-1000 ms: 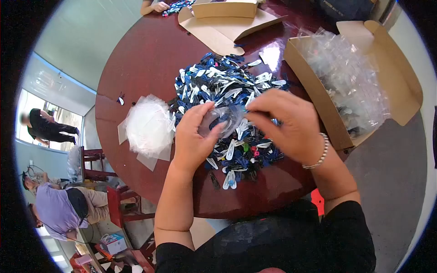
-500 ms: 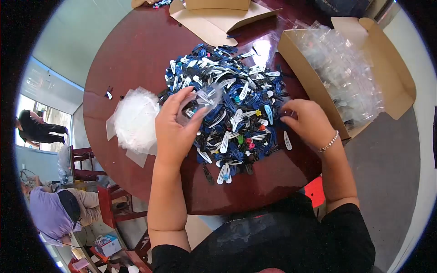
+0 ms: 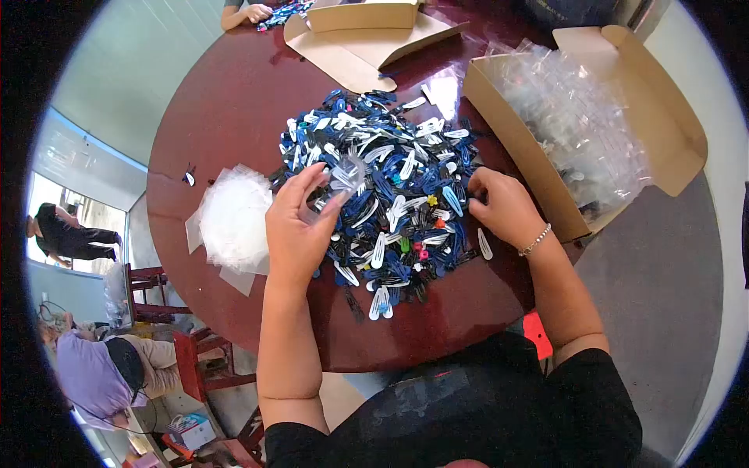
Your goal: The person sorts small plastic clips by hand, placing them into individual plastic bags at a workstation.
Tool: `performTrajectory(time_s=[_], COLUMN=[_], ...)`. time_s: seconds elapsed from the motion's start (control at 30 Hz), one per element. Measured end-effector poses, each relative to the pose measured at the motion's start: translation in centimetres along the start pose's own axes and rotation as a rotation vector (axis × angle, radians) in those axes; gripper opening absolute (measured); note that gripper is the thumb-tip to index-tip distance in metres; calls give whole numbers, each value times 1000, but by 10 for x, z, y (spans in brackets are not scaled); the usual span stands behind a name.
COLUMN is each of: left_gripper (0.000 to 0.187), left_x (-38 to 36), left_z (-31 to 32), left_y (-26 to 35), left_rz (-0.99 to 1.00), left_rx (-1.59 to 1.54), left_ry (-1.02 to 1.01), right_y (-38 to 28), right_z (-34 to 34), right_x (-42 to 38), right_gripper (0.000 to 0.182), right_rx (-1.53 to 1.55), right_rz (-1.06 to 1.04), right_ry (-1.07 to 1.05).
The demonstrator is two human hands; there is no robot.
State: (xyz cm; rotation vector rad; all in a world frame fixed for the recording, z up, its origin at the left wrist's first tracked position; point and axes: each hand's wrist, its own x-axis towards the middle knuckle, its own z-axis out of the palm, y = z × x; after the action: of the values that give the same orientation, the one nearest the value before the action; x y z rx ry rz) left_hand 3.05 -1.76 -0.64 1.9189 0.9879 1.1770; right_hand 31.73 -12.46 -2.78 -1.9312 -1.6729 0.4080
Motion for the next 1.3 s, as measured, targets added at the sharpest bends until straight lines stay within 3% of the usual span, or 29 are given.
performTrajectory(time_s=[0.13, 0.3, 0.37, 0.43, 0.53, 0.93, 1.3], left_gripper=[44, 43, 43, 42, 42, 42, 42], left_x=[-1, 0, 0, 1, 1, 4, 5], left_z=[1, 1, 1, 0, 1, -12, -15], left_y=[2, 1, -2, -1, -4, -2, -3], left_rz=[60, 96, 118, 167, 143, 73, 28], left_rx=[-13, 67, 91, 130, 97, 196, 336], left_ry=[-12, -10, 0, -6, -16, 52, 159], right_y=[6, 6, -1, -7, -18, -84, -109], right_z=[-4, -15, -22, -21, -23, -9, 5], right_x=[4, 18, 25, 33, 43, 93, 106], right_gripper=[20, 24, 24, 24, 24, 25, 18], right_rx=[79, 442, 494, 851, 950, 1080, 967], right_rz=[13, 42, 74, 108, 107, -11, -205], right_ry=[30, 56, 1, -63, -122, -252, -135])
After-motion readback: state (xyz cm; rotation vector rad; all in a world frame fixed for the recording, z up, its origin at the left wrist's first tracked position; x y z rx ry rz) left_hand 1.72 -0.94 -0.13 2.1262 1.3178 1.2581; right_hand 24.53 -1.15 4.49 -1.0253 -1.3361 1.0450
